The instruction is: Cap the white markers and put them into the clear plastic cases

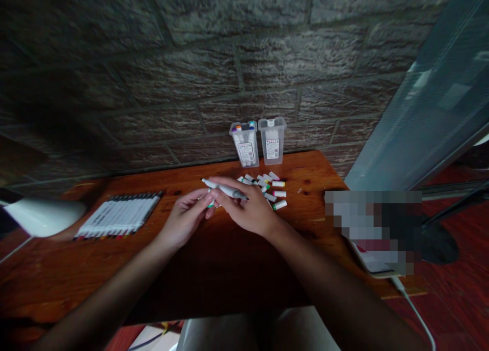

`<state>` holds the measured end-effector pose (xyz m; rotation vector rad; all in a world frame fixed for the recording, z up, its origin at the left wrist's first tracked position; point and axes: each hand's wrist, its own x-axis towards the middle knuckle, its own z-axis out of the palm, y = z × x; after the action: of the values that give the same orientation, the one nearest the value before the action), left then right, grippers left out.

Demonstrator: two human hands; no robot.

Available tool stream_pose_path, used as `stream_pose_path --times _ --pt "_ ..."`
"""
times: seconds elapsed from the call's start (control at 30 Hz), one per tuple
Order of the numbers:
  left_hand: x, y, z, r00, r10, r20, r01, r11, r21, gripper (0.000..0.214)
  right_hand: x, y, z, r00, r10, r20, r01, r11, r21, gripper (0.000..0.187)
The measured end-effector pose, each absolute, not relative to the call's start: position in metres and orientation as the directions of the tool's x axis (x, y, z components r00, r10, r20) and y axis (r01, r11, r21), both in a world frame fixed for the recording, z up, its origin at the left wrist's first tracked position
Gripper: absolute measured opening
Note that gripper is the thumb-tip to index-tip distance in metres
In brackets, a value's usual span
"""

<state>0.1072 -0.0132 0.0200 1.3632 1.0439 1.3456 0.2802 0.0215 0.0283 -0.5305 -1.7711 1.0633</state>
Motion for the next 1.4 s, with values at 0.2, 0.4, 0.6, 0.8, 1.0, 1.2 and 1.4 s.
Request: stream_pose_path --times 0.2,0.4,0.6,0.8,1.0,1.2,1.4 --pt "0.1068 -0.0126 0.0196 0.009 0.976 0.219 -0.027 -0.218 0.975 0.026 0.2804 0.0215 0.0283 -0.439 0.747 0.499 -0.111 0.506 -0.855 0.035" --pt "0.1074 -0.0132 0.0215 -0.006 0.971 0.237 -0.017 -0.237 0.971 0.024 0.2800 0.0216 0.0274 -0.422 0.749 0.511 -0.127 0.509 -0.851 0.034" --pt "0.1084 -0.0135 0.0230 -0.025 0.970 0.241 -0.006 -0.242 0.970 0.025 0.2799 0.0222 0.0282 -0.437 0.756 0.487 -0.115 0.489 -0.864 0.035" --pt "0.1063 -0.0128 0.0221 -0.045 0.969 0.241 0.005 -0.241 0.970 0.026 0.2805 0.0206 0.0312 -0.417 0.788 0.453 -0.094 0.459 -0.884 0.034" --pt "0.1060 -0.0136 0.0234 -0.053 0.965 0.256 0.006 -0.256 0.967 0.023 0.2802 0.0191 0.0330 -0.415 0.798 0.437 -0.122 0.428 -0.896 0.036" --pt "0.1060 -0.0134 0.0241 -0.045 0.964 0.261 0.035 -0.259 0.965 0.024 0.2801 0.0209 0.0326 -0.432 0.803 0.410 -0.136 0.392 -0.910 0.036" --pt "0.1069 -0.0136 0.0244 -0.036 0.969 0.245 0.047 -0.243 0.969 0.025 0.2810 0.0196 0.0358 -0.421 0.823 0.381 -0.132 0.360 -0.924 0.034"
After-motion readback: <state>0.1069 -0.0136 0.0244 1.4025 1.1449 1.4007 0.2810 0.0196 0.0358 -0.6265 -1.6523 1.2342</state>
